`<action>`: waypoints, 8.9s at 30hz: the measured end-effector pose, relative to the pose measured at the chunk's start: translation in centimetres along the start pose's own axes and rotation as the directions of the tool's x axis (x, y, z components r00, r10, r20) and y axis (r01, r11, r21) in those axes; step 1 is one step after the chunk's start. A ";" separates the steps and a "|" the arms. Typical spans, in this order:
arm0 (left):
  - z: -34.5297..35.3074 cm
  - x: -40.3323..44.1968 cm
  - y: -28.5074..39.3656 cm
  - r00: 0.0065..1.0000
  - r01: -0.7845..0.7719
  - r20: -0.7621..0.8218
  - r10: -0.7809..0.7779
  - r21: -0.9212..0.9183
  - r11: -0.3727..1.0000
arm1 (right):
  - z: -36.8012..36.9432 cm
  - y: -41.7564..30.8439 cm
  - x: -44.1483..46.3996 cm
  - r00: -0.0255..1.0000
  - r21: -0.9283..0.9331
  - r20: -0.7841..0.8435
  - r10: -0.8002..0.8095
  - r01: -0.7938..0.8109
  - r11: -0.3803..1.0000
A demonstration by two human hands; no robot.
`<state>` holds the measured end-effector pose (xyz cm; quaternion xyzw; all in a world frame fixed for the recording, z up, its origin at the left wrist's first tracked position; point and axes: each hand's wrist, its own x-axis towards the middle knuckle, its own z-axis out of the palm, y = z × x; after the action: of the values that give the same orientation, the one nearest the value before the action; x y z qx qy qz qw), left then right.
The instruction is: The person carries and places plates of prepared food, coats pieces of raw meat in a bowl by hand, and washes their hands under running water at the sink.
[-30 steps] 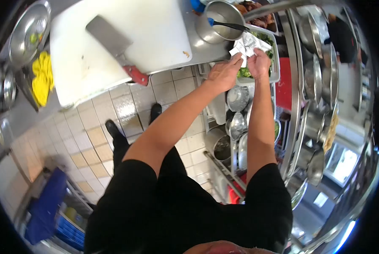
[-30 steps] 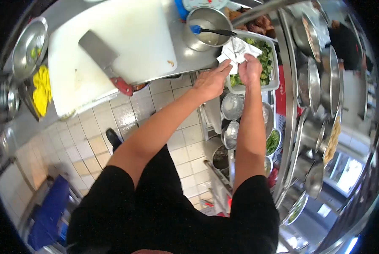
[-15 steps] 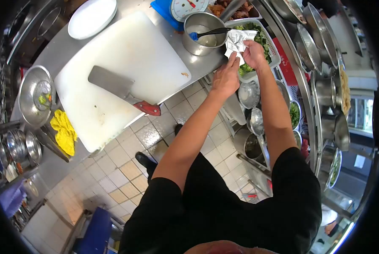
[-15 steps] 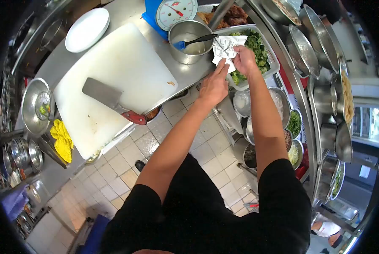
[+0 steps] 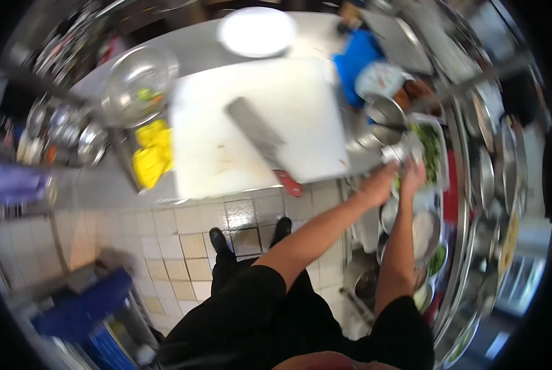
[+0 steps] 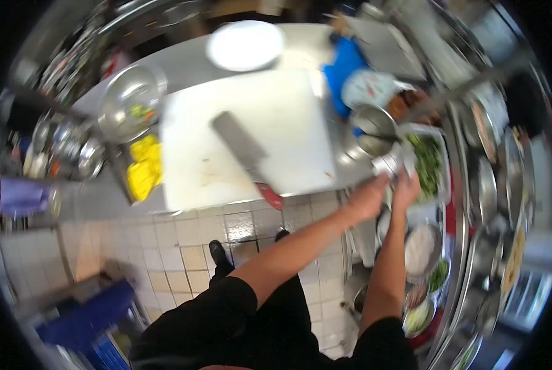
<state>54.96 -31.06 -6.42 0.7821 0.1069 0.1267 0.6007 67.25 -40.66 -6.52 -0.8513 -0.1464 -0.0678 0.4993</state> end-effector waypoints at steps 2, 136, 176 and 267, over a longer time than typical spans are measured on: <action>-0.5 -2.4 -0.6 1.000 0.005 -0.004 -0.006 -0.145 0.989 | 0.5 4.0 -1.6 0.972 -0.451 -0.091 -0.215 0.152 0.880; -160.9 -147.7 -24.3 0.737 -0.366 -0.328 -0.591 -0.929 0.059 | 115.2 -98.4 -107.8 0.638 0.484 0.758 0.139 -0.692 0.536; -171.5 -154.6 -29.6 0.627 -0.185 -0.596 -0.501 -0.739 0.648 | 98.7 -117.3 -141.1 0.420 0.224 0.907 0.035 -0.550 0.805; -182.4 -155.5 -20.4 -0.690 0.249 -0.709 0.142 -0.048 0.967 | 139.1 -157.9 -166.8 -0.939 0.625 0.226 -0.259 -0.064 0.778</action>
<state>-151.90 90.87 7.92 0.2365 0.6596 0.7113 0.0552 -145.16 122.41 12.51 -0.1015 -0.7667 0.6338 -0.0087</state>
